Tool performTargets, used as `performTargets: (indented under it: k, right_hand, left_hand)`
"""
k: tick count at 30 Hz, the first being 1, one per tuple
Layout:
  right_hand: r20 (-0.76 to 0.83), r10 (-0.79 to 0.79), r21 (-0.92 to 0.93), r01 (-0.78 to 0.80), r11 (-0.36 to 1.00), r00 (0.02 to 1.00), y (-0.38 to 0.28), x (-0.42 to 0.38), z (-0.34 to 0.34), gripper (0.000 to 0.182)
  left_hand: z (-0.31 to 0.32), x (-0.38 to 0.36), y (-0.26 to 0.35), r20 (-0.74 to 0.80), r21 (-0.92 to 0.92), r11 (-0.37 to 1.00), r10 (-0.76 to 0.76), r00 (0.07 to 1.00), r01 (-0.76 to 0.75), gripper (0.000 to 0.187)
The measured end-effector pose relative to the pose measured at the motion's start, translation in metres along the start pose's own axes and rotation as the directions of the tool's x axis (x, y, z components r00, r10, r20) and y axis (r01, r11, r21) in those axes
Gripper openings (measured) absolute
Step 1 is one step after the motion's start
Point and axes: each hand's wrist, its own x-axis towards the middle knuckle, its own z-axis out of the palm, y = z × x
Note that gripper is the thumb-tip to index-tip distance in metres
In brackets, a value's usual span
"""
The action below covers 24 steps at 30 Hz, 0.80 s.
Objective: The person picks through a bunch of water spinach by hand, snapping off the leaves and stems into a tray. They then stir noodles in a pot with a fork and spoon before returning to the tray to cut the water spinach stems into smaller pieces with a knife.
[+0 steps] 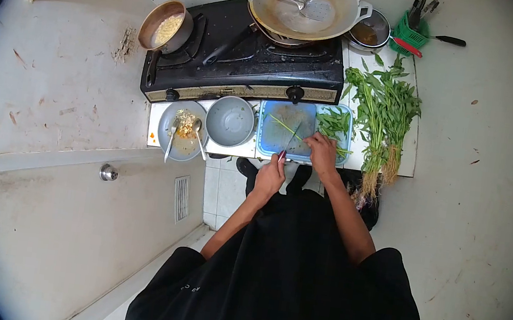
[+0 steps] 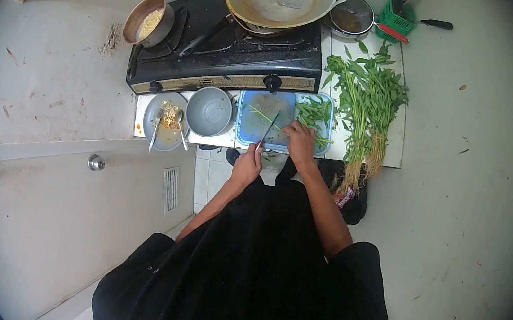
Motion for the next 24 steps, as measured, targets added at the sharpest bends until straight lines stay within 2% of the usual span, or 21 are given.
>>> performTargets:
  k: [6, 8, 11, 12, 13, 15, 17, 18, 20, 21, 23, 24]
  right_hand:
    - [-0.004, 0.026, -0.002, -0.026, 1.000, 1.000, -0.004, -0.001, -0.002, 0.022]
    - [-0.014, 0.025, 0.003, -0.025, 1.000, 1.000, 0.000, -0.003, -0.001, 0.022]
    - [-0.048, 0.036, 0.075, -0.033, 0.997, 0.998, 0.007, -0.006, -0.004, 0.021]
    - [-0.047, 0.074, 0.162, -0.065, 0.985, 0.996, 0.006, -0.007, -0.008, 0.020]
    - [-0.045, 0.110, 0.248, -0.095, 0.964, 0.993, 0.005, -0.007, -0.011, 0.018]
    - [-0.052, 0.118, 0.277, -0.099, 0.956, 0.992, 0.003, 0.001, -0.013, 0.017]
    - [-0.053, 0.129, 0.307, -0.107, 0.946, 0.990, -0.001, 0.010, -0.012, 0.016]
    - [-0.092, 0.094, 0.299, -0.062, 0.952, 0.991, -0.006, 0.018, -0.009, 0.016]
    - [-0.131, 0.059, 0.291, -0.019, 0.957, 0.990, -0.018, 0.032, 0.001, 0.015]
    - [-0.128, 0.028, 0.299, 0.012, 0.954, 0.991, -0.025, 0.040, 0.008, 0.015]
    - [-0.129, -0.003, 0.305, 0.043, 0.951, 0.992, -0.034, 0.051, 0.023, 0.014]
    - [-0.048, 0.001, 0.312, 0.014, 0.950, 0.999, -0.038, 0.056, 0.031, 0.017]
  left_hand:
    - [-0.004, -0.006, 0.000, -0.015, -0.011, 0.999, 0.034, 0.999, -0.034, 0.028]
    - [-0.009, -0.010, 0.002, 0.009, -0.003, 1.000, -0.010, 1.000, 0.010, 0.028]
    - [-0.005, -0.008, -0.006, 0.001, 0.017, 1.000, 0.003, 1.000, -0.003, 0.032]
    - [-0.005, -0.008, -0.006, 0.001, 0.016, 1.000, 0.004, 1.000, -0.004, 0.032]
    - [-0.008, -0.007, -0.007, 0.011, -0.047, 0.999, 0.015, 1.000, -0.014, 0.032]
    - [-0.013, -0.006, -0.007, 0.018, -0.108, 0.994, 0.030, 0.999, -0.028, 0.032]
    - [-0.017, -0.009, -0.006, -0.037, -0.241, 0.968, 0.062, 0.997, -0.069, 0.033]
    - [-0.024, -0.012, -0.002, -0.036, -0.240, 0.968, 0.062, 0.997, -0.069, 0.033]
    - [-0.038, -0.016, 0.008, -0.107, -0.324, 0.945, 0.002, 0.994, -0.037, 0.034]
    - [-0.031, -0.013, -0.003, -0.201, -0.358, 0.931, 0.001, 0.980, -0.074, 0.034]
    - [-0.035, -0.011, -0.009, -0.185, -0.340, 0.940, -0.040, 0.982, -0.026, 0.034]
    - [-0.038, -0.010, -0.012, -0.172, -0.321, 0.947, -0.085, 0.982, 0.026, 0.033]
